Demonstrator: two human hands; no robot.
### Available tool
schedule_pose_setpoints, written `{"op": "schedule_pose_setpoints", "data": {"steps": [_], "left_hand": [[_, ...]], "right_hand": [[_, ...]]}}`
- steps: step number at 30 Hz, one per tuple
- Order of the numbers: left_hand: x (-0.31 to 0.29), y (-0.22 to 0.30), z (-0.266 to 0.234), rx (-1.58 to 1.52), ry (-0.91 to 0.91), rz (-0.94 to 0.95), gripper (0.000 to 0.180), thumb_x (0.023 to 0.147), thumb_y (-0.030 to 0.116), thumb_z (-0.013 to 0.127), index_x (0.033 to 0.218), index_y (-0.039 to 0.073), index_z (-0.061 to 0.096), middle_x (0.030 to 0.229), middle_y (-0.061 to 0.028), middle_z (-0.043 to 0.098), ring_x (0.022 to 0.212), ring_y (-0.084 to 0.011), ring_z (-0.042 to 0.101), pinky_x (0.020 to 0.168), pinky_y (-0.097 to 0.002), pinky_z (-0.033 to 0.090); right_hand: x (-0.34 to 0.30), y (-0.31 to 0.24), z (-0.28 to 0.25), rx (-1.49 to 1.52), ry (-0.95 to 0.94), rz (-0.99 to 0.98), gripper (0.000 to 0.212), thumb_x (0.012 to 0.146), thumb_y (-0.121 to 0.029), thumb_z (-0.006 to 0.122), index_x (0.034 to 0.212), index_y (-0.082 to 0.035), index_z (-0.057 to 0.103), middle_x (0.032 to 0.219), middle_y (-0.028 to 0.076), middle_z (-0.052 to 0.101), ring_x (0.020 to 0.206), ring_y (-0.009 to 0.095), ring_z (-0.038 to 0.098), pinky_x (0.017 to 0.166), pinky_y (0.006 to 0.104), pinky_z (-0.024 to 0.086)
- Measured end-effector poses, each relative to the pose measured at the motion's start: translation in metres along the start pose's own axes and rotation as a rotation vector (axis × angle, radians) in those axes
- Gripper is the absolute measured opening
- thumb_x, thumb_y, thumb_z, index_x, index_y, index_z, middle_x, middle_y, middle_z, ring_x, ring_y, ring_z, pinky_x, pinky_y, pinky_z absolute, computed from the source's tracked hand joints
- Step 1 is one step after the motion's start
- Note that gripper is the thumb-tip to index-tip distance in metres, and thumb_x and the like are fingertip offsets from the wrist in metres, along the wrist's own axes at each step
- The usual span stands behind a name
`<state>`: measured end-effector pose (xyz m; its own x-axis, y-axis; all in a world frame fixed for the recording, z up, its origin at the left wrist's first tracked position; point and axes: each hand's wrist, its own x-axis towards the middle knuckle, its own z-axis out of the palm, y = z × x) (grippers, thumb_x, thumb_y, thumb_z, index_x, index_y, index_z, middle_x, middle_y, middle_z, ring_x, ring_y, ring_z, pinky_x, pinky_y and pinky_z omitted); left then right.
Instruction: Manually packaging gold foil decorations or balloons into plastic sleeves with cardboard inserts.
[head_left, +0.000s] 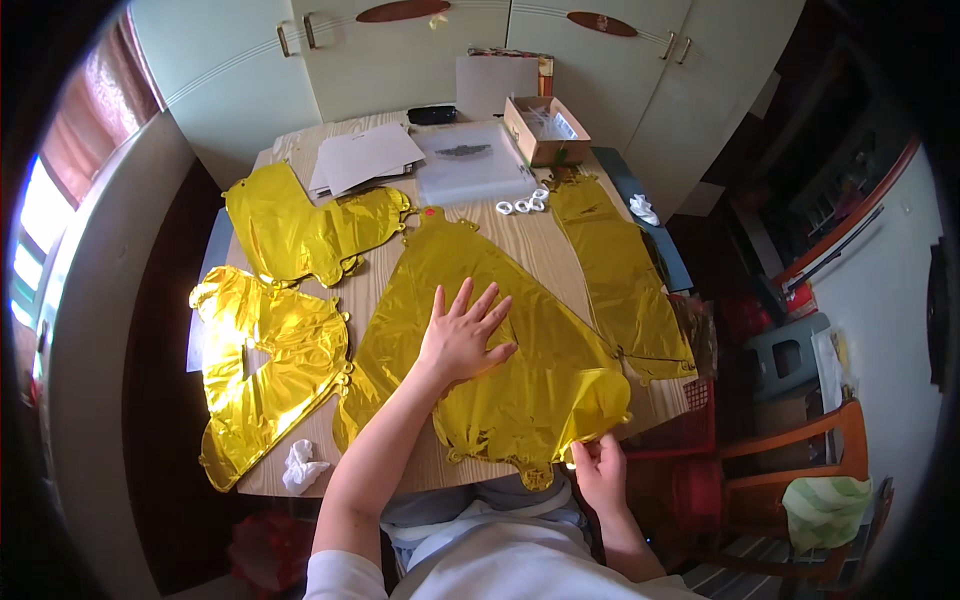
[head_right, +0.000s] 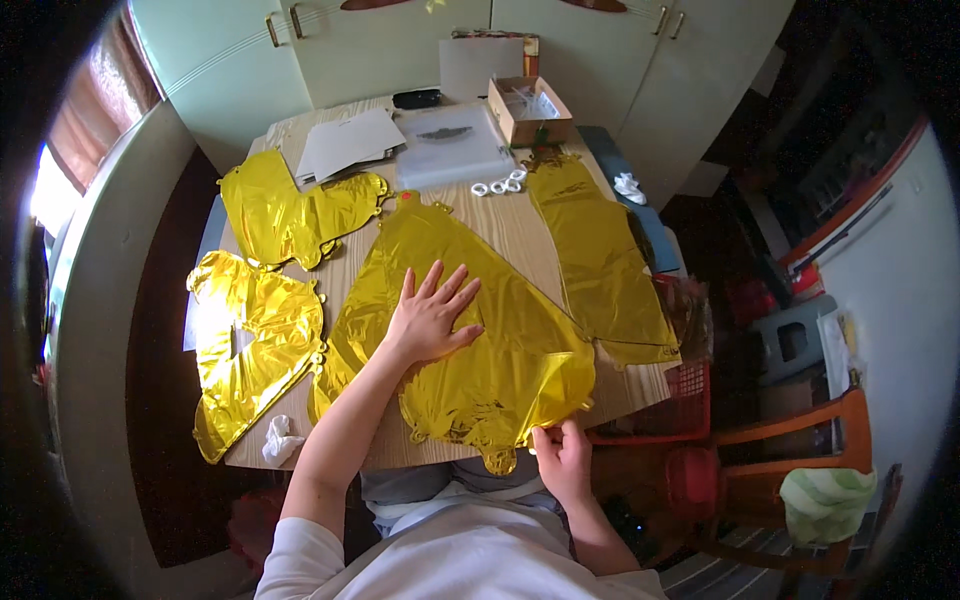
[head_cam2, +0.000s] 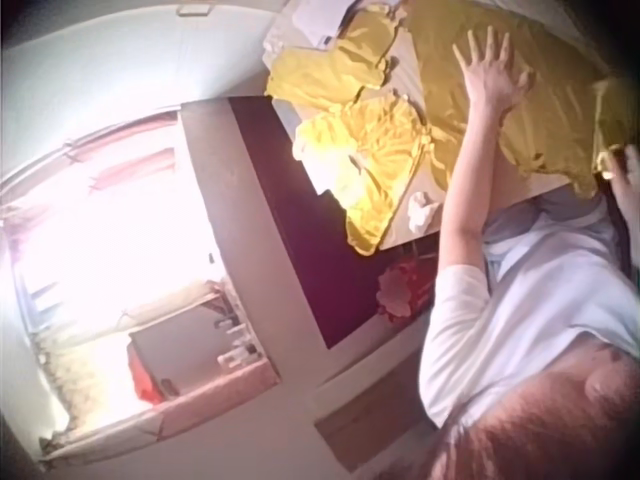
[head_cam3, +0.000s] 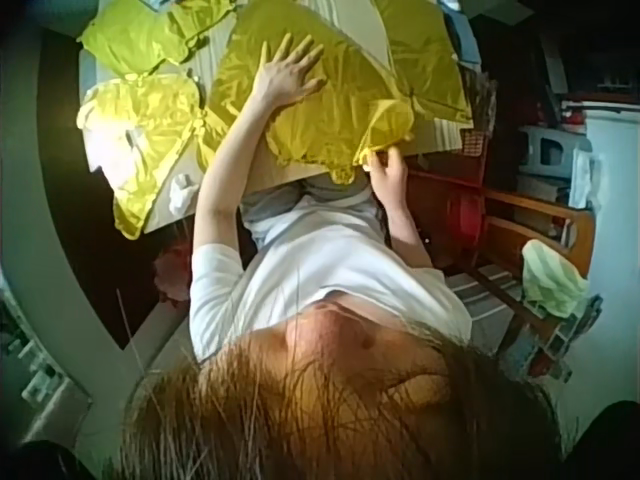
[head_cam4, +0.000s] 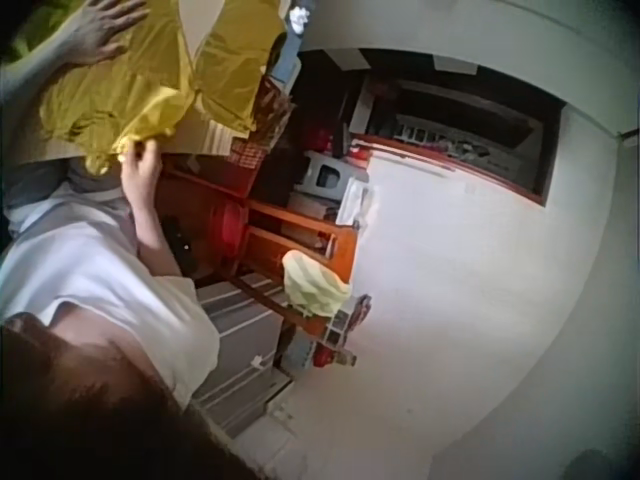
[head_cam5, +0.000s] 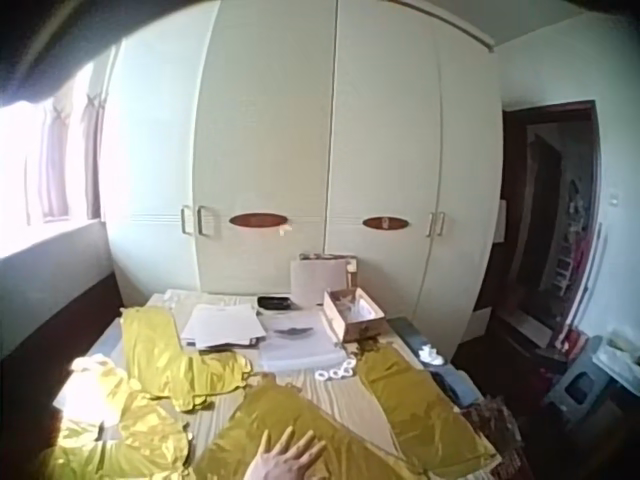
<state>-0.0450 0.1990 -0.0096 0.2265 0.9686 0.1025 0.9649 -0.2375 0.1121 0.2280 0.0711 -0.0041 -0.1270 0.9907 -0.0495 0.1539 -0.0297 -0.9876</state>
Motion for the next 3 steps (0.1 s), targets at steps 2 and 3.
{"op": "schedule_pose_setpoints", "data": {"steps": [2,3], "left_hand": [[0.0,0.0,0.0,-0.019,-0.006,-0.008,0.076,0.089,0.067,0.038,0.151,0.024,0.031,0.158,-0.0035,0.026,0.147,-0.0333,0.017,0.116,-0.0612,0.009],[-0.001,0.0,0.001,-0.023,-0.003,-0.015,0.076,0.089,0.067,0.038,0.151,0.024,0.031,0.158,-0.0035,0.026,0.147,-0.0333,0.017,0.116,-0.0612,0.009]], "right_hand": [[0.0,0.013,0.001,-0.262,-0.014,-0.118,0.013,0.088,0.0,0.062,0.1,0.001,0.056,0.09,0.006,0.061,0.073,0.01,0.059,0.06,0.0229,0.046],[0.007,0.001,0.01,-0.425,0.029,-0.502,0.014,0.088,-0.002,0.063,0.101,-0.002,0.057,0.088,0.007,0.062,0.073,0.013,0.061,0.064,0.0251,0.048]]}}
